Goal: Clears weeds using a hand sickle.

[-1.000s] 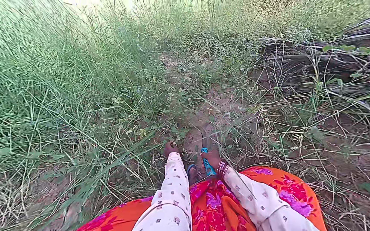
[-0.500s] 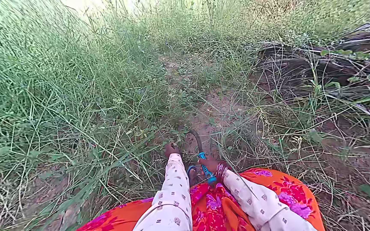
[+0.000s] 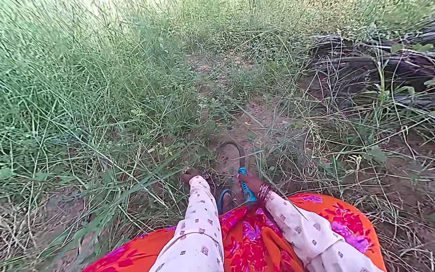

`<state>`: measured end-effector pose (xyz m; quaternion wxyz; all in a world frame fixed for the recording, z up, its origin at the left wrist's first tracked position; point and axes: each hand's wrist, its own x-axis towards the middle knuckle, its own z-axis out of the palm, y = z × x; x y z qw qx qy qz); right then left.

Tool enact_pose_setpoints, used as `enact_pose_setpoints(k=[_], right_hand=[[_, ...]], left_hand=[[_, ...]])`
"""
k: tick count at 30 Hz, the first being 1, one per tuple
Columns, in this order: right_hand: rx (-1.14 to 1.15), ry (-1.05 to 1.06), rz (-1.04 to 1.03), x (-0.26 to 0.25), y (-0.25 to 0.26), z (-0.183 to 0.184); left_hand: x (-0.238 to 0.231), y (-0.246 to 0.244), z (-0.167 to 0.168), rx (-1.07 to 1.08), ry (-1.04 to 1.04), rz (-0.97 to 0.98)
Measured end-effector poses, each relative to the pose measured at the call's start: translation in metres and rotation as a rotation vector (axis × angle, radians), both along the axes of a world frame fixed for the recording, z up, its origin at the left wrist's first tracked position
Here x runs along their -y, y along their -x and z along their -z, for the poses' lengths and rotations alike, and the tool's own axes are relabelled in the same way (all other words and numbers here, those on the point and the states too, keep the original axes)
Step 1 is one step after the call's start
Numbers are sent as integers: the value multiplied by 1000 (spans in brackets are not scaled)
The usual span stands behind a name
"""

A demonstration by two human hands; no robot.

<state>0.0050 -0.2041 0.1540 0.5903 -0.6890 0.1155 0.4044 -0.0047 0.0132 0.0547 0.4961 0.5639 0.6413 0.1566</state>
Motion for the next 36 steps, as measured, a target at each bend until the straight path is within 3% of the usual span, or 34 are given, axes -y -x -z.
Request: enact_pose_setpoints(k=[2, 5, 10, 13, 16, 22, 28, 36], right_hand=[[-31, -33, 19, -2, -1, 9], [-22, -16, -111, -4, 6, 14], [80, 101, -302, -2, 8, 14], [84, 113, -378, 3, 12, 0], [84, 76, -419, 6, 24, -7], [101, 29, -283, -2, 19, 0], [126, 13, -122, -4, 6, 7], [47, 43, -315, -3, 9, 17]], left_hand=[[1, 2, 2, 2, -27, 8], [1, 0, 17, 17, -223, 129], [5, -7, -5, -334, -335, 764], [11, -15, 3, -512, -299, 919], [18, -14, 11, -495, -277, 804], [14, -13, 5, -357, -270, 609], [9, -8, 13, -411, -268, 653], [15, -12, 12, -364, -252, 553]])
